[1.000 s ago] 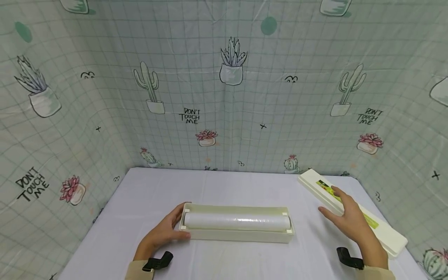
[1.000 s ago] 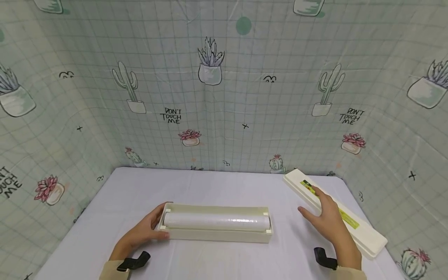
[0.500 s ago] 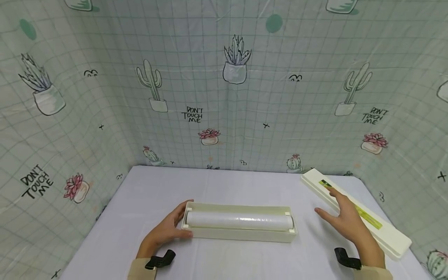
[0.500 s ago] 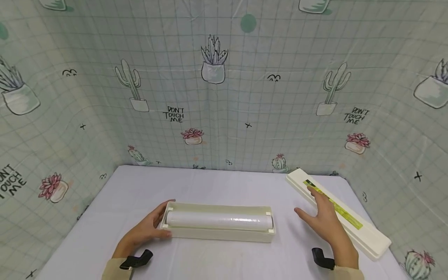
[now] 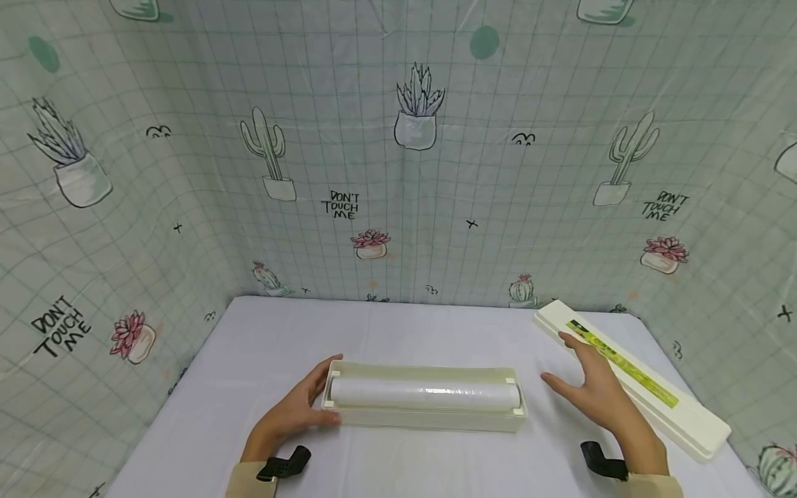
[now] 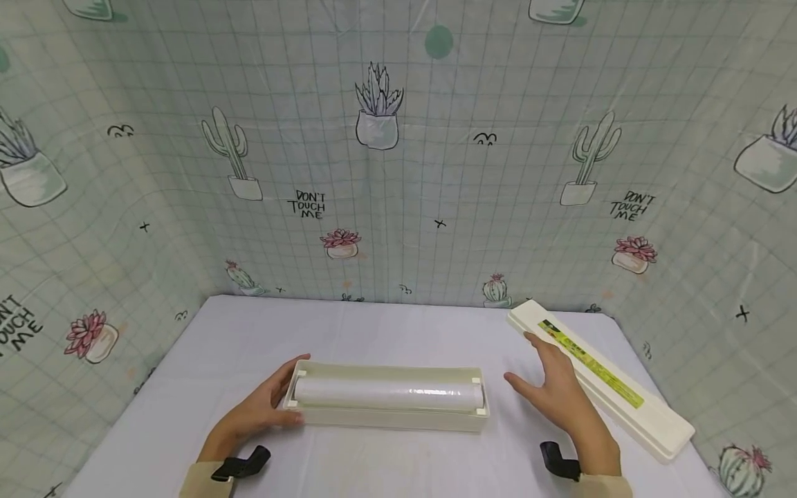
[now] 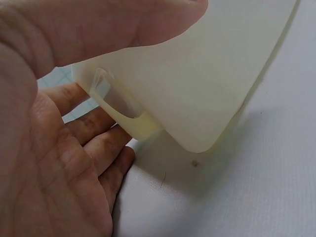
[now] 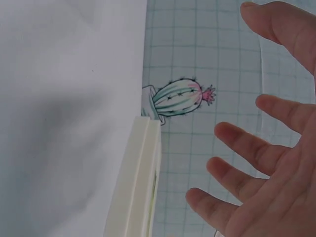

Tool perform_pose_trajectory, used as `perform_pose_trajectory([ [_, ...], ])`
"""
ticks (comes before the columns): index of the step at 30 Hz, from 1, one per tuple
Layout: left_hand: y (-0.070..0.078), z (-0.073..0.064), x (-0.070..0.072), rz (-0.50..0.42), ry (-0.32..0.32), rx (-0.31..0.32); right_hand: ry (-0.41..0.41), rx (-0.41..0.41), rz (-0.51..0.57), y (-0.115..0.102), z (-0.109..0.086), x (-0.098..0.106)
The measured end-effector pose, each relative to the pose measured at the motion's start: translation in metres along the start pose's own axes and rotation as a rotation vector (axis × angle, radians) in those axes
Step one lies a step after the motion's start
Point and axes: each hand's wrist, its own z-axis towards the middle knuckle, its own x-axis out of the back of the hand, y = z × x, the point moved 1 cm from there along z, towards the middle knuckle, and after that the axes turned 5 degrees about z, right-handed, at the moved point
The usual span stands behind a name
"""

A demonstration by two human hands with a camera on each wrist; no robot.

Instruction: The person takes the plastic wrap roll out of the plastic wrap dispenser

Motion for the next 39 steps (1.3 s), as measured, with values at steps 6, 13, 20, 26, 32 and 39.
perform_pose_trajectory([
  [6,-0.003,-0.001,0.001,0.008,-0.010,0.004,-0.033,0.053,0.027,-0.013,0.001,-0.007],
  [13,-0.001,-0.002,0.001,0.018,0.002,0.009,-0.068,0.125,0.049,-0.031,0.002,-0.016],
  [20,0.001,-0.001,-0.001,0.000,-0.006,-0.003,-0.093,0.184,0.043,-0.042,-0.001,-0.028],
  [26,0.000,0.001,-0.001,0.025,0.001,-0.002,-0.114,0.226,0.040,-0.049,-0.001,-0.036],
  [32,0.000,0.001,0.001,0.033,0.003,-0.038,-0.133,0.240,0.027,-0.057,0.000,-0.041],
  [39,0.002,0.001,0.000,0.031,-0.009,-0.040,-0.146,0.244,0.000,-0.062,-0.002,-0.047],
])
